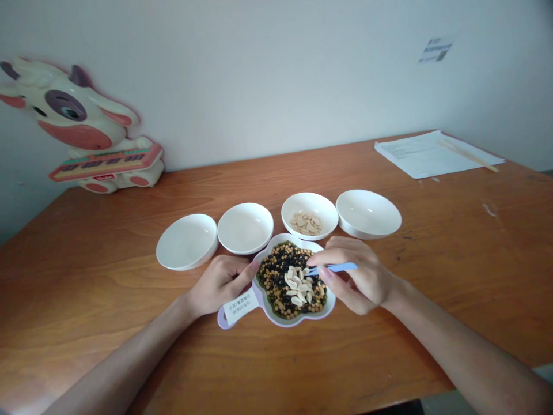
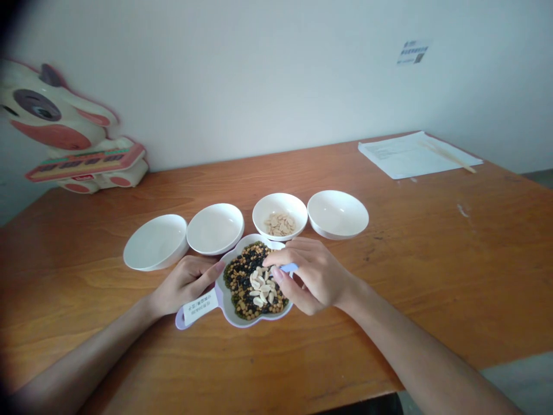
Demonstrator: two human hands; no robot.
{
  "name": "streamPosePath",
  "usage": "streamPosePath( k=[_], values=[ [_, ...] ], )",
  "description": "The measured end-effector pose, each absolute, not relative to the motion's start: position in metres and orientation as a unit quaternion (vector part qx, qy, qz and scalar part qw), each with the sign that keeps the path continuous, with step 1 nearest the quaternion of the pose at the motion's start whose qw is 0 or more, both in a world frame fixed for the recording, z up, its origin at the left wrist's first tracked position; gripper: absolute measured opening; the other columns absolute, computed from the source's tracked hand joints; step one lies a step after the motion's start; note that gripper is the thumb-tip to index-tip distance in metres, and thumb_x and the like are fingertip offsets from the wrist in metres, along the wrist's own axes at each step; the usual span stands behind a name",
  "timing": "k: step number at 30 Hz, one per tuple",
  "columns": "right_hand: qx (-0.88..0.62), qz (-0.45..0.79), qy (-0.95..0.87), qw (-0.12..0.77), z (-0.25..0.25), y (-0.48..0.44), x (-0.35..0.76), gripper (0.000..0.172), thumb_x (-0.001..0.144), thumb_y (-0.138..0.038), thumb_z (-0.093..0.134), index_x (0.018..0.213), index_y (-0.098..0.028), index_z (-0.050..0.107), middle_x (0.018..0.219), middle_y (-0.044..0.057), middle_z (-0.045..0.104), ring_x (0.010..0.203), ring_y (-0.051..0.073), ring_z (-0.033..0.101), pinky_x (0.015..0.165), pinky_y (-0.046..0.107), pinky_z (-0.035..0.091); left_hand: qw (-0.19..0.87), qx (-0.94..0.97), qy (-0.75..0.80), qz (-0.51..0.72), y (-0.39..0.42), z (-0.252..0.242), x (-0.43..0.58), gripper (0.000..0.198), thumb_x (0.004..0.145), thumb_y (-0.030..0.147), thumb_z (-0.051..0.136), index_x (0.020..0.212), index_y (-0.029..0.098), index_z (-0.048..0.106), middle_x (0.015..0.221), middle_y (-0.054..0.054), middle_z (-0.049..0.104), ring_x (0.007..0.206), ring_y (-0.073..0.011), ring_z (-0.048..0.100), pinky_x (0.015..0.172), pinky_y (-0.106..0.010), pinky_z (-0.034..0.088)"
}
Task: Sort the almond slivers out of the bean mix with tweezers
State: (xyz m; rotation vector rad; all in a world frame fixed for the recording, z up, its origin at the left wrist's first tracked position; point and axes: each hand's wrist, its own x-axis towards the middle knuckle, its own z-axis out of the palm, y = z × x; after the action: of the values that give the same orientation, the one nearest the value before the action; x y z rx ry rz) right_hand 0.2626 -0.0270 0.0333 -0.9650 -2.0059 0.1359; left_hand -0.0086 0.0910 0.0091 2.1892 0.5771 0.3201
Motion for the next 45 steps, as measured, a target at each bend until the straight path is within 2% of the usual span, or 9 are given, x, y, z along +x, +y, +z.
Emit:
streamPosePath(
  k=[5, 10, 15, 21, 31, 38, 45],
  values=[
    [-0.46, 0.142, -0.709, 0.514, 0.0325, -0.0239, 0.2595, 0.019, 0.097, -0.015, 0.055, 0.114, -0.024, 0.06, 0.094, 0.005, 0.074, 0.078, 0.015, 0.072, 0.065, 0.027, 0.057, 0.411, 0.873, 0.234, 0.122, 0.0918, 0.0078, -0.0094, 0.059, 0.108, 0.042, 0.035, 0.056, 0.015, 0.041, 0.052, 0.001, 0.047, 0.049, -0.0068, 0.035, 0.048, -0.02, 0.031],
    [-0.472, 0.232, -0.624, 0.578, 0.0372, -0.0187, 0.2581, 0.014, 0.099, -0.023, 0.058, 0.113, -0.023, 0.059, 0.101, 0.005, 0.071, 0.086, 0.014, 0.075, 0.071, 0.025, 0.062, 0.412, 0.872, 0.236, 0.119, 0.0923, 0.0063, -0.01, 0.059, 0.108, 0.042, 0.035, 0.056, 0.015, 0.039, 0.052, 0.002, 0.046, 0.049, -0.0064, 0.034, 0.047, -0.019, 0.03],
    [-0.496, 0.231, -0.65, 0.527, 0.0391, -0.0188, 0.264, 0.012, 0.099, -0.025, 0.06, 0.11, -0.023, 0.063, 0.101, 0.004, 0.074, 0.087, 0.015, 0.074, 0.072, 0.025, 0.062, 0.417, 0.871, 0.229, 0.122, 0.0921, 0.0068, -0.0097, 0.058, 0.108, 0.04, 0.035, 0.056, 0.014, 0.04, 0.051, 0.002, 0.046, 0.048, -0.0059, 0.034, 0.047, -0.019, 0.029],
    [-0.501, 0.178, -0.718, 0.448, 0.038, -0.0199, 0.2675, 0.009, 0.099, -0.028, 0.06, 0.102, -0.02, 0.064, 0.09, 0.004, 0.074, 0.083, 0.016, 0.071, 0.068, 0.028, 0.058, 0.418, 0.871, 0.228, 0.123, 0.0918, 0.0077, -0.01, 0.058, 0.108, 0.039, 0.037, 0.056, 0.014, 0.042, 0.052, 0.001, 0.049, 0.048, -0.0058, 0.036, 0.047, -0.019, 0.03],
    [-0.482, 0.172, -0.741, 0.435, 0.0361, -0.0222, 0.2646, 0.008, 0.096, -0.022, 0.062, 0.102, -0.02, 0.066, 0.089, 0.003, 0.075, 0.069, 0.013, 0.067, 0.063, 0.026, 0.057, 0.417, 0.871, 0.224, 0.128, 0.0917, 0.0088, -0.0095, 0.058, 0.108, 0.039, 0.036, 0.056, 0.014, 0.039, 0.052, 0.002, 0.046, 0.048, -0.0056, 0.036, 0.047, -0.018, 0.031],
    [-0.419, 0.17, -0.781, 0.43, 0.0387, -0.0255, 0.2647, 0.016, 0.092, -0.013, 0.065, 0.106, -0.02, 0.07, 0.099, 0.003, 0.078, 0.089, 0.015, 0.074, 0.082, 0.027, 0.062, 0.416, 0.871, 0.229, 0.125, 0.0915, 0.008, -0.0093, 0.058, 0.108, 0.039, 0.036, 0.056, 0.014, 0.038, 0.052, 0.002, 0.045, 0.049, -0.0059, 0.033, 0.046, -0.018, 0.029],
    [-0.378, 0.195, -0.793, 0.436, 0.0409, -0.0265, 0.2633, 0.024, 0.089, -0.007, 0.065, 0.109, -0.019, 0.071, 0.105, 0.004, 0.079, 0.098, 0.016, 0.075, 0.09, 0.028, 0.061, 0.415, 0.87, 0.237, 0.124, 0.091, 0.0079, -0.0094, 0.059, 0.108, 0.041, 0.036, 0.055, 0.015, 0.038, 0.052, 0.002, 0.045, 0.048, -0.0062, 0.033, 0.047, -0.019, 0.029]
  ],
)
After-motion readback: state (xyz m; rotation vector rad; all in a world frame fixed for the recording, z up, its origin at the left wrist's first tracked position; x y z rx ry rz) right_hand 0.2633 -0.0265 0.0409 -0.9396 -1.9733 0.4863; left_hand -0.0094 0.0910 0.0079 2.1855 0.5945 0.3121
